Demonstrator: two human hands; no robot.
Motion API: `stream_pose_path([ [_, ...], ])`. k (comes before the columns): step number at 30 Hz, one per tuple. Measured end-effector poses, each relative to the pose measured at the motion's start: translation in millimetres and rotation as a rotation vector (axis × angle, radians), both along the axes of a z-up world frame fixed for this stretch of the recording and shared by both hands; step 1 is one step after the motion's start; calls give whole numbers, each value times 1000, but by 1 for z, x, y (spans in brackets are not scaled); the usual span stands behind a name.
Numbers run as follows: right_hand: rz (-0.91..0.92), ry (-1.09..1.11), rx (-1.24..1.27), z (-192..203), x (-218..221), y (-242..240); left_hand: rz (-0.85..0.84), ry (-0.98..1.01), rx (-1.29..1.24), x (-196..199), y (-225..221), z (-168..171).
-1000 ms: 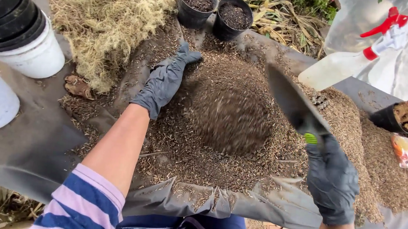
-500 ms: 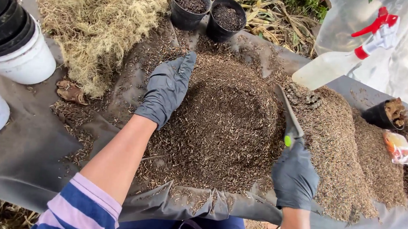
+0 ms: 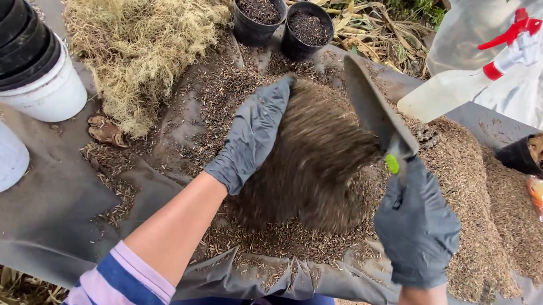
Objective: Mixing various soil components together by hand and with a trowel on a flat surface to create a potting mix.
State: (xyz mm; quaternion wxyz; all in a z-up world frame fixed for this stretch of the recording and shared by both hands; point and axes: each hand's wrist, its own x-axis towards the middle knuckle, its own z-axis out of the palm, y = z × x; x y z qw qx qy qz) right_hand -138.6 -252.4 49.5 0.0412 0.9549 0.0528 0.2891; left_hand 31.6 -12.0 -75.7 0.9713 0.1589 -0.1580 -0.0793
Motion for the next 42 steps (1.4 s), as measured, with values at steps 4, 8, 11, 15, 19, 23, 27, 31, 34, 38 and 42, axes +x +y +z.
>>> stream_pose_path([
  [4,-181,44,-35,12,40,-2,174,404,288,-34,36,103],
  [8,-179,115,65,-35,93,-49,6,179,2049,-83,66,212],
  [11,-243,201,103,-49,99,-44,495,321,2068,19,38,15],
  [15,-317,365,198,-55,104,-43,355,338,1975,13,32,29],
  [19,-346,460,275,-27,91,-15,306,242,1986,10,33,27],
  [23,-372,558,386,-30,85,-12,219,261,1907,5,33,43],
  [27,-370,626,438,-44,92,-34,111,440,1422,-29,30,105],
  [31,-335,622,566,-25,79,-24,68,480,992,-21,35,84],
  [34,-284,538,607,0,64,-17,99,470,1005,-21,39,79],
  [38,-219,315,541,6,69,-31,152,449,1037,-19,47,72],
  [42,-110,151,288,-24,124,-60,189,420,1066,-2,43,75],
])
